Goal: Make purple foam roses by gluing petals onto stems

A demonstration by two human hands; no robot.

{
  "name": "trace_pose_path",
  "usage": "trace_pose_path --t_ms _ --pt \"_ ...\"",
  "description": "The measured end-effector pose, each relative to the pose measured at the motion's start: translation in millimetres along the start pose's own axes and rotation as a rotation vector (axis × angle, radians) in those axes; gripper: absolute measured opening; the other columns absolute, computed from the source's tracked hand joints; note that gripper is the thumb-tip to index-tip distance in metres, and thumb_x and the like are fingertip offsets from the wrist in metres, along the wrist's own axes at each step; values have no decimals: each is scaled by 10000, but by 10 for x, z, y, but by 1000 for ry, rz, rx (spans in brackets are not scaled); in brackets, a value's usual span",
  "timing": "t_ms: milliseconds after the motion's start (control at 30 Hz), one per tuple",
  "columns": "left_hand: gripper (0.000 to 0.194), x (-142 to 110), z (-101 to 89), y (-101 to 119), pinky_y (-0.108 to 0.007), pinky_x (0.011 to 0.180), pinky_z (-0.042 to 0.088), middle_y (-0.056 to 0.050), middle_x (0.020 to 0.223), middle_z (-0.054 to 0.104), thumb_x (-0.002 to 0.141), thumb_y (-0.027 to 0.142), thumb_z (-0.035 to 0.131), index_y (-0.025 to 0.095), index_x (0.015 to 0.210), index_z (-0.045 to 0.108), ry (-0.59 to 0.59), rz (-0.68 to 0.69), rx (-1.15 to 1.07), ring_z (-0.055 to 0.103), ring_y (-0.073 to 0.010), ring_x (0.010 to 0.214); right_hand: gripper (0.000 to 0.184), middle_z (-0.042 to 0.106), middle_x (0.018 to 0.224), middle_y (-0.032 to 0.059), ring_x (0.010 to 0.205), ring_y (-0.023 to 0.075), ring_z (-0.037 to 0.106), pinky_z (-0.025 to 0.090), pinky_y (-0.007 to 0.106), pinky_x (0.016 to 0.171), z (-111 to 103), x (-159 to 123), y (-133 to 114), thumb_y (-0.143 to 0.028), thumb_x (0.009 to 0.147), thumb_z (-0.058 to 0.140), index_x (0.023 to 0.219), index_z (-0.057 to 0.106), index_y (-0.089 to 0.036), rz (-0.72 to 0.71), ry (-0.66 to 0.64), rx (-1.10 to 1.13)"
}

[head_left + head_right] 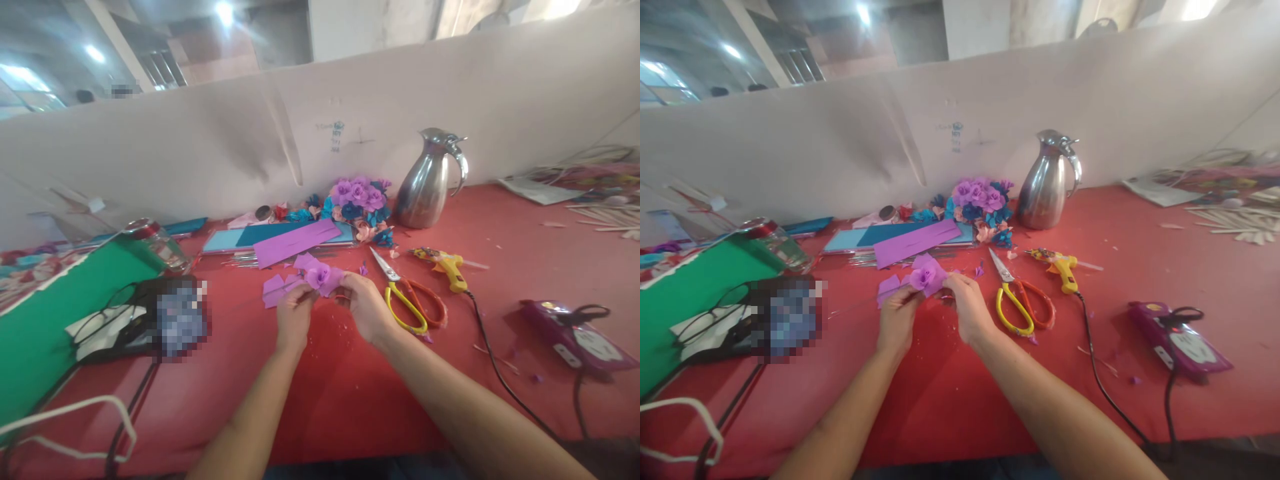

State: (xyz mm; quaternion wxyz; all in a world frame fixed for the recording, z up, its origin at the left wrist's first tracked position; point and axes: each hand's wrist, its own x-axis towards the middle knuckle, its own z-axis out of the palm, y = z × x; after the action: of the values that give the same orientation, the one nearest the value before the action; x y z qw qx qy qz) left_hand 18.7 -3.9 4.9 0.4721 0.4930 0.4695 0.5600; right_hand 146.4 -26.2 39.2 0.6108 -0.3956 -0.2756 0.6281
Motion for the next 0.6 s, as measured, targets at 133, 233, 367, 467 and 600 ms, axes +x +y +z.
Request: trace_pose_path --t_ms 133,233,367,467,600 --pt "151 -11 8 36 -309 820 437 -8 755 707 671 290 720 200 783 768 -10 1 17 593 -185 800 152 670 668 22 629 143 522 369 274 625 0 6 17 -344 608 639 587 666 -196 -8 -4 -40" --pt "159 -13 16 57 -310 819 437 -9 741 703 654 310 735 197 762 766 -9 -12 23 592 -187 795 180 654 647 17 635 139 518 361 270 631 -4 13 29 -375 616 672 592 663 -196 -17 17 -96" --pt "164 -7 17 47 -319 837 442 -11 723 695 641 318 746 200 754 765 -29 -32 25 599 -197 814 219 640 627 11 644 139 522 346 265 621 -23 27 34 -413 623 689 619 668 -195 -29 62 -144" --pt "165 -2 11 20 -329 857 444 -15 741 700 653 313 739 205 772 769 -65 -31 29 603 -200 820 233 632 607 8 629 136 518 340 266 615 -31 32 33 -423 632 671 606 661 -192 -41 92 -176" --pt "164 2 2 -11 -335 866 448 -22 759 706 656 307 738 201 777 771 -75 -19 45 606 -203 819 227 624 581 2 609 129 510 339 268 615 -30 35 46 -412 636 652 589 651 -190 -50 128 -195"
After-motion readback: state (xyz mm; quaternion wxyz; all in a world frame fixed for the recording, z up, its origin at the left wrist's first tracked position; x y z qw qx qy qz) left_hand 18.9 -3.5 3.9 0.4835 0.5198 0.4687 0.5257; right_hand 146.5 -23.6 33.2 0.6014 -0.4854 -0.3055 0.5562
